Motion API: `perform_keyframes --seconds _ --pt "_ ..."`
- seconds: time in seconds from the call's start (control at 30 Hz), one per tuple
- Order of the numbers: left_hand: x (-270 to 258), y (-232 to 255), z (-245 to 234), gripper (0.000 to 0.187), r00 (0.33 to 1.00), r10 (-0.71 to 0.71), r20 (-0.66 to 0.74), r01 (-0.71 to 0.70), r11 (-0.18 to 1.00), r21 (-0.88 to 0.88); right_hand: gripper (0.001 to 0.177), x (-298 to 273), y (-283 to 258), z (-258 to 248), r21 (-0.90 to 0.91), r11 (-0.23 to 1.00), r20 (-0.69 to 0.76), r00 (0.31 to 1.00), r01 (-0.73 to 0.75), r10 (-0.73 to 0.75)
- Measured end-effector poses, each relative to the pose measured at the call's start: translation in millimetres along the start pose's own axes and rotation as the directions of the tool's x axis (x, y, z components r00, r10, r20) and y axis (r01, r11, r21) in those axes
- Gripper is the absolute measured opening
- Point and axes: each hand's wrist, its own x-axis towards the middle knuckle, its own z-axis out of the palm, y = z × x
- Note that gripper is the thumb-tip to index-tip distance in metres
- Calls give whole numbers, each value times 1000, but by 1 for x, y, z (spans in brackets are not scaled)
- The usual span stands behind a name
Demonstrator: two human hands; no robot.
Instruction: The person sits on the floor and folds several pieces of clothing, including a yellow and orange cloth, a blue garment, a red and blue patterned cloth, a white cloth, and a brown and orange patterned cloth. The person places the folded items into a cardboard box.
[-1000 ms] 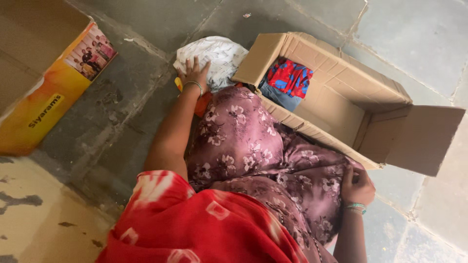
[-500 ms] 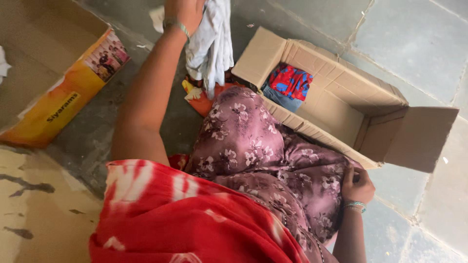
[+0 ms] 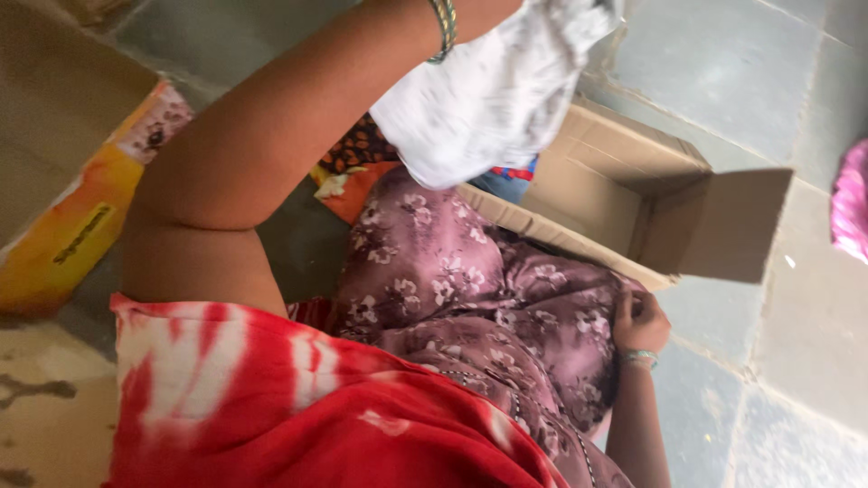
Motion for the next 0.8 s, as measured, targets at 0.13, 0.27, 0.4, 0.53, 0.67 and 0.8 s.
perform_keyframes --seconds 0.13,0.27,0.4,0.53,0.67,0.8 --pt "-5 43 0 36 998 19 54 -9 985 -174 33 0 -2 -3 21 1000 -11 1000 -3 3" --pt "-41 67 -9 38 991 26 133 43 869 -492 29 -2 -4 -5 67 998 -24 1000 12 -11" --pt "-121 6 -28 41 965 77 250 169 544 -822 28 -1 -5 -6 76 997 -39 999 21 -18" --pt "-189 -80 -5 58 959 -128 254 265 728 -632 29 -1 -3 -5 51 995 -64 994 86 -83" --pt "-235 -145 24 80 716 -388 581 696 458 -553 30 1 -10 -6 29 996 -32 996 87 -87" --pt "-264 -173 60 92 563 -390 729 826 235 -512 34 2 -29 -14 7 995 -6 995 100 -100"
